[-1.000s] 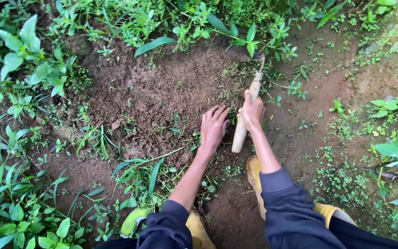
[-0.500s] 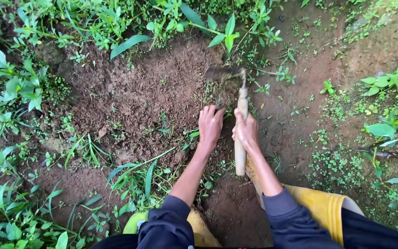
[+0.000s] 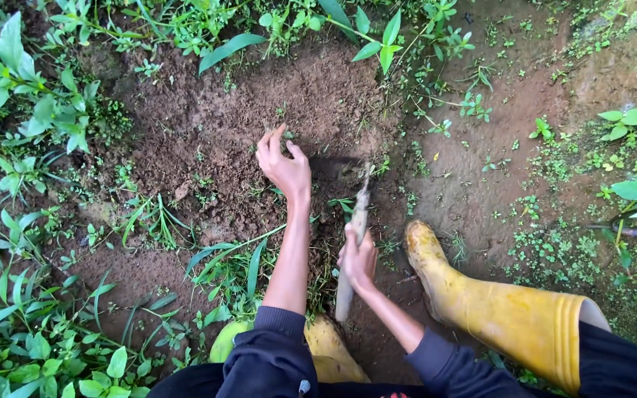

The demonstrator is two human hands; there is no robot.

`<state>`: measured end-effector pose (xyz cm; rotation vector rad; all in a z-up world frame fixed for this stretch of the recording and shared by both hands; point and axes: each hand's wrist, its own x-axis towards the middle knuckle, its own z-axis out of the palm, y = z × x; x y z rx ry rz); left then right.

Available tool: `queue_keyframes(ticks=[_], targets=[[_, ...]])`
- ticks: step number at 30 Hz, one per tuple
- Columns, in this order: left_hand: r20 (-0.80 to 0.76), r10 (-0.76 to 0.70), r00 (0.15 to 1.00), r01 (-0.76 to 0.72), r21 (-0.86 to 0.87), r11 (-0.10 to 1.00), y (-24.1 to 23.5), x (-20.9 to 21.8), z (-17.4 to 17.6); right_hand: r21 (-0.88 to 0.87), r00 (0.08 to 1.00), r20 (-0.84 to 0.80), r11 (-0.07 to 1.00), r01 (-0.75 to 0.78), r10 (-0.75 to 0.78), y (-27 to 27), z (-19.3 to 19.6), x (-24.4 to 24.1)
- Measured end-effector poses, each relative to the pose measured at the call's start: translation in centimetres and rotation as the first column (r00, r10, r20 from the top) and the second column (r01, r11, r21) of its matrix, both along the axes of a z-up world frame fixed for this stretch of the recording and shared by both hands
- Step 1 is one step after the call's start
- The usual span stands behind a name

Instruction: The person uses a hoe to loosen the soil and remove weeds around a small plant. They repeatedly strike the ground with the tool and pull out the uprooted weeds by hand.

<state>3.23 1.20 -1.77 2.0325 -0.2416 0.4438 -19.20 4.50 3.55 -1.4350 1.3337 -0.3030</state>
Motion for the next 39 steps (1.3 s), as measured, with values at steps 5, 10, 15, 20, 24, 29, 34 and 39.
queue_keyframes(ticks=[5,10,15,20,24,29,34,39], targets=[[-0.052,-0.177,0.983,0.180,0.074,0.981,-1.8,-3.0,1.1,-0.124,0.997,0.068,0.991,0.053,-0.045,-7.4,1.7,3.0],[-0.129,-0.229,0.965,0.242,0.095,0.966,-3.1,-6.5,3.0,-0.135,0.999,0.032,0.990,0.037,-0.033,-12.9,0.3,3.8],[-0.238,-0.177,0.955,0.192,0.039,0.981,-2.7,-5.1,3.2,-0.182,0.999,-0.045,0.983,0.007,-0.016,-6.7,-0.4,0.0],[-0.124,-0.085,0.989,0.094,0.067,0.993,-2.4,-3.9,-1.0,-0.116,1.000,-0.019,0.993,0.016,-0.018,-1.7,-2.7,-2.4],[-0.131,-0.272,0.954,0.277,0.024,0.961,-2.1,-4.2,-0.9,-0.084,0.979,0.068,0.976,0.199,-0.193,-2.4,-3.5,-1.9],[-0.097,-0.358,0.929,0.365,0.069,0.928,-1.8,-5.8,-2.8,-0.063,0.955,0.106,0.957,0.284,-0.276,-2.9,-3.9,-1.4],[-0.134,-0.313,0.940,0.301,-0.097,0.949,-2.2,-4.5,-2.3,0.020,0.938,0.117,0.945,0.326,-0.326,1.4,-5.5,-2.8],[-0.117,-0.212,0.970,0.202,-0.097,0.975,-1.2,-2.8,-0.3,0.012,0.972,0.102,0.977,0.211,-0.211,4.0,-2.5,-2.9]])
